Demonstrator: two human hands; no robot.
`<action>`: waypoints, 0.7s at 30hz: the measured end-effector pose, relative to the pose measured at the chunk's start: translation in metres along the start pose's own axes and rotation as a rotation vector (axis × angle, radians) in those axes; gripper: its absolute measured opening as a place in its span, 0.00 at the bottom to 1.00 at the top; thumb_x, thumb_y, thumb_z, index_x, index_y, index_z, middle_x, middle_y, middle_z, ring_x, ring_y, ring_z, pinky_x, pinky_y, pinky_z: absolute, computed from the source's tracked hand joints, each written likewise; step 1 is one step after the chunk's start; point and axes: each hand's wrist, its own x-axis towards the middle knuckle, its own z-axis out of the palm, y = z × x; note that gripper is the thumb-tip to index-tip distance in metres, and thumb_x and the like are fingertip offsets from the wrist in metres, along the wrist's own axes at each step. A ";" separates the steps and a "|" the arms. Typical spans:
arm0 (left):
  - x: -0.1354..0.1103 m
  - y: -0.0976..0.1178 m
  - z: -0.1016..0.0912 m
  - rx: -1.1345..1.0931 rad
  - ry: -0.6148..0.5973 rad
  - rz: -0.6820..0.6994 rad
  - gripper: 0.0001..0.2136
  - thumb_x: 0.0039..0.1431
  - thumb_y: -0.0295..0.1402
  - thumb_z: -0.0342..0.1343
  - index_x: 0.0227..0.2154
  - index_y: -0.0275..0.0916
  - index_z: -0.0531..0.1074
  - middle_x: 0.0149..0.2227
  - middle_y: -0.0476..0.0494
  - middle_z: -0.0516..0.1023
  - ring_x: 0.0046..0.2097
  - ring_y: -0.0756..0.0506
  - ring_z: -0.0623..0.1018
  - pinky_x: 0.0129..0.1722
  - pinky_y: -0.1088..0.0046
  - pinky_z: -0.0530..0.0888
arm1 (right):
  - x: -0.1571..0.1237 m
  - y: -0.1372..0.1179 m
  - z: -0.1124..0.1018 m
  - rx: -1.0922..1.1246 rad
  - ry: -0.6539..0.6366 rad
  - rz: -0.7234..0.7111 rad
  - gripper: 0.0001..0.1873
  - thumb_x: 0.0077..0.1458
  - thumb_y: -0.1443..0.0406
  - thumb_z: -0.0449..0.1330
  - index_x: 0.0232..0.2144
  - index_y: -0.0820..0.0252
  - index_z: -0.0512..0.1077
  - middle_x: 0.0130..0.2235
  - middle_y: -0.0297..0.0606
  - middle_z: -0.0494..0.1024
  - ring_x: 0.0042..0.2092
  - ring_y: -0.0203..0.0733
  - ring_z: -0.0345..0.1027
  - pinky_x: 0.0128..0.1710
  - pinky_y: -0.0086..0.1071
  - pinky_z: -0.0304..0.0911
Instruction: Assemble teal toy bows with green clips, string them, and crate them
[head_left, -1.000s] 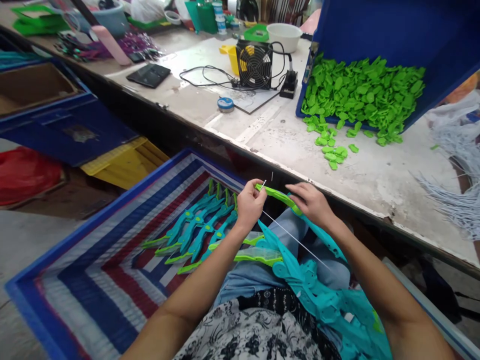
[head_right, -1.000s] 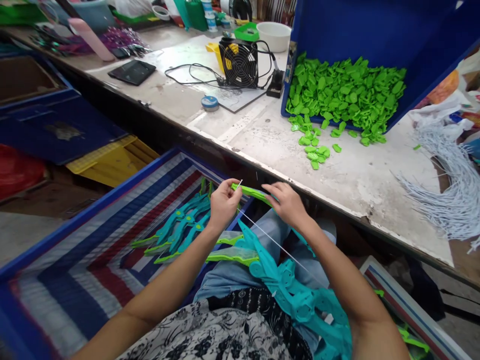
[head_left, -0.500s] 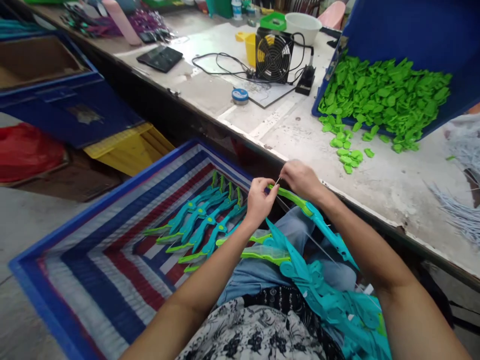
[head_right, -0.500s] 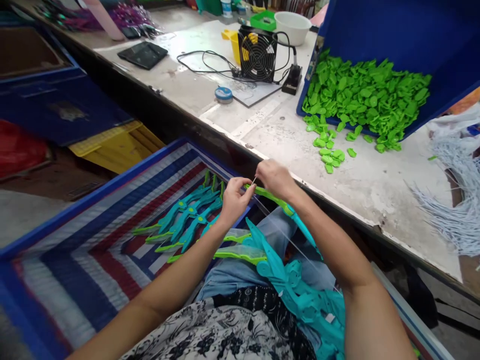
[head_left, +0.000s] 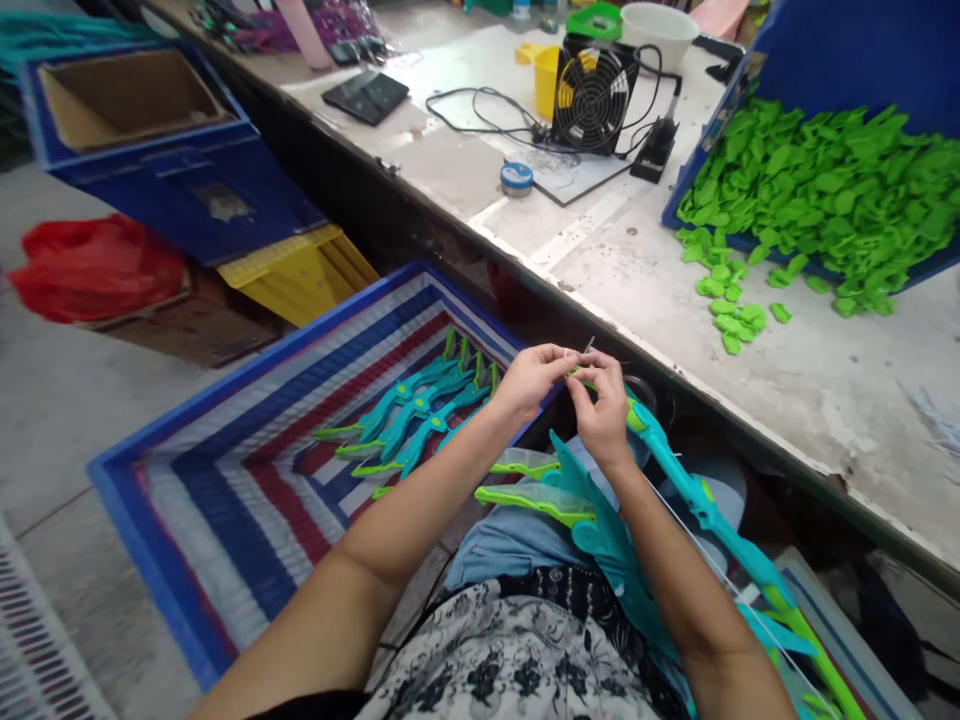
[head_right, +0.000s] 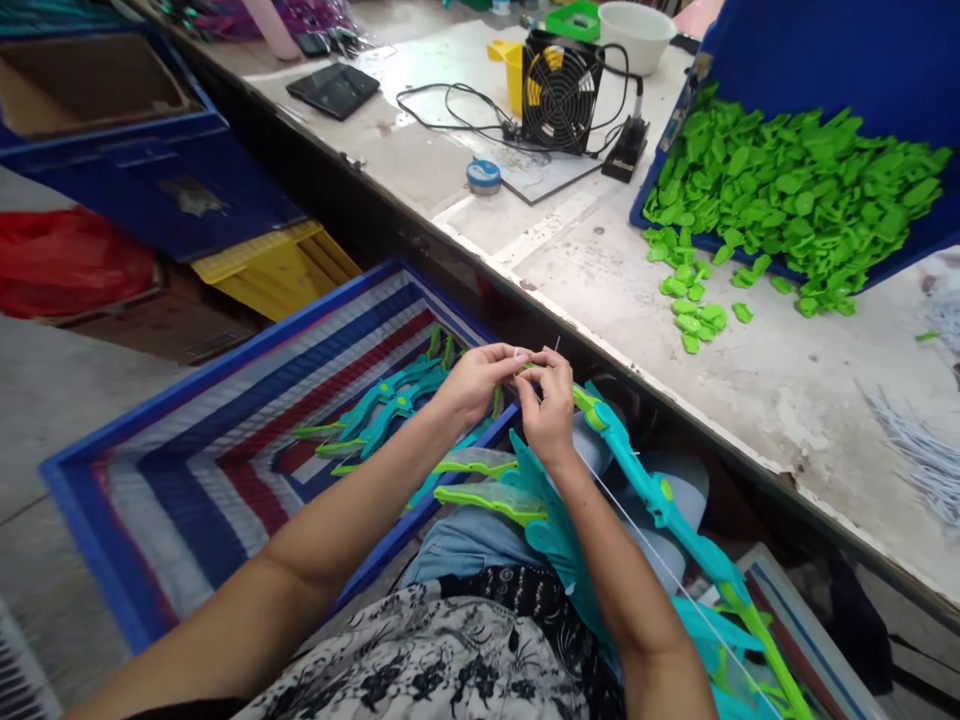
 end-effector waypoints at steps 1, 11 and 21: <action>-0.001 0.003 -0.002 0.119 0.053 0.080 0.06 0.45 0.33 0.64 0.24 0.36 0.74 0.30 0.46 0.77 0.33 0.48 0.74 0.37 0.72 0.70 | -0.002 0.004 0.004 0.013 0.021 0.038 0.05 0.58 0.65 0.56 0.30 0.58 0.70 0.43 0.42 0.71 0.51 0.45 0.66 0.53 0.44 0.63; -0.013 0.010 0.006 0.019 0.090 0.117 0.11 0.45 0.38 0.63 0.28 0.35 0.75 0.20 0.48 0.74 0.20 0.51 0.71 0.16 0.78 0.63 | 0.020 0.004 0.016 0.145 0.223 0.144 0.06 0.58 0.65 0.57 0.30 0.59 0.73 0.39 0.39 0.71 0.43 0.39 0.69 0.46 0.36 0.69; -0.013 0.008 0.009 -0.115 0.129 -0.045 0.12 0.38 0.36 0.67 0.22 0.34 0.73 0.19 0.50 0.73 0.21 0.53 0.71 0.19 0.80 0.67 | 0.013 0.010 0.019 0.245 0.103 0.064 0.14 0.61 0.66 0.53 0.46 0.55 0.74 0.45 0.40 0.73 0.47 0.38 0.70 0.47 0.34 0.70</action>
